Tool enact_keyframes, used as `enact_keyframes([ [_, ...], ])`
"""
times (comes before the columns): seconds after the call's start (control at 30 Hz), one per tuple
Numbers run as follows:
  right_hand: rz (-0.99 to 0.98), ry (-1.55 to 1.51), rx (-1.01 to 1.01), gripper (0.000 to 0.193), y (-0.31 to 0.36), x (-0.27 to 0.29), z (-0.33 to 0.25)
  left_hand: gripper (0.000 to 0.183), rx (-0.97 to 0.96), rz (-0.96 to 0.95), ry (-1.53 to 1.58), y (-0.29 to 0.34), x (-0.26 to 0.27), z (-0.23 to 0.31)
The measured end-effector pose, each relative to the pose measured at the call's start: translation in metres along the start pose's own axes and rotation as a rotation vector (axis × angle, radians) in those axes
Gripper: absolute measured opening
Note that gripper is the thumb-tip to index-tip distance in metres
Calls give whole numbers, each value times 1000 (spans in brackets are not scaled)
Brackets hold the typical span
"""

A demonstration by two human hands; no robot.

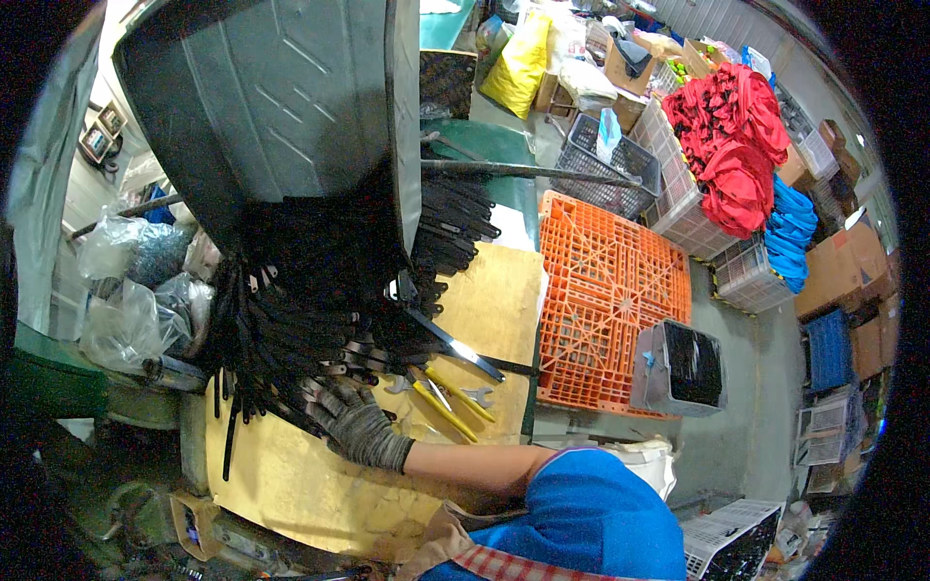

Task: The person repeatedly picks black plastic rods from a bin, inserts them into a press machine, and removes the assembled parts. The person places the finished items into a pile on the workbench.

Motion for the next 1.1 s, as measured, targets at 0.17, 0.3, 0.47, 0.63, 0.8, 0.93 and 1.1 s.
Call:
enact_keyframes([
  [0.17,-89,48,22,66,2,-12,-2,13,-14,-27,13,6,-3,3],
  [0.3,-203,50,42,68,5,-7,-16,13,-36,-37,42,14,6,7],
  [0.47,-144,67,171,64,26,-21,-36,14,-70,-57,79,28,24,10],
  [0.63,-140,125,330,44,52,-18,-77,14,-115,-56,123,43,50,14],
  [0.8,-127,34,367,41,77,-17,-99,15,-147,-26,186,55,78,12],
  [0.93,-197,38,400,51,82,-38,-93,16,-176,7,257,69,109,6],
  [1.1,-44,-5,581,56,99,-21,-86,18,-113,114,457,98,147,-28],
])
Point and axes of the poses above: each hand's wrist, its own y-axis away from the middle knuckle, its own x-axis out of the back of the hand, z = x × y, the point moved 5 cm from there along -y, towards the middle knuckle, and after that the axes turned 5 degrees about z, right-handed, at the moved point
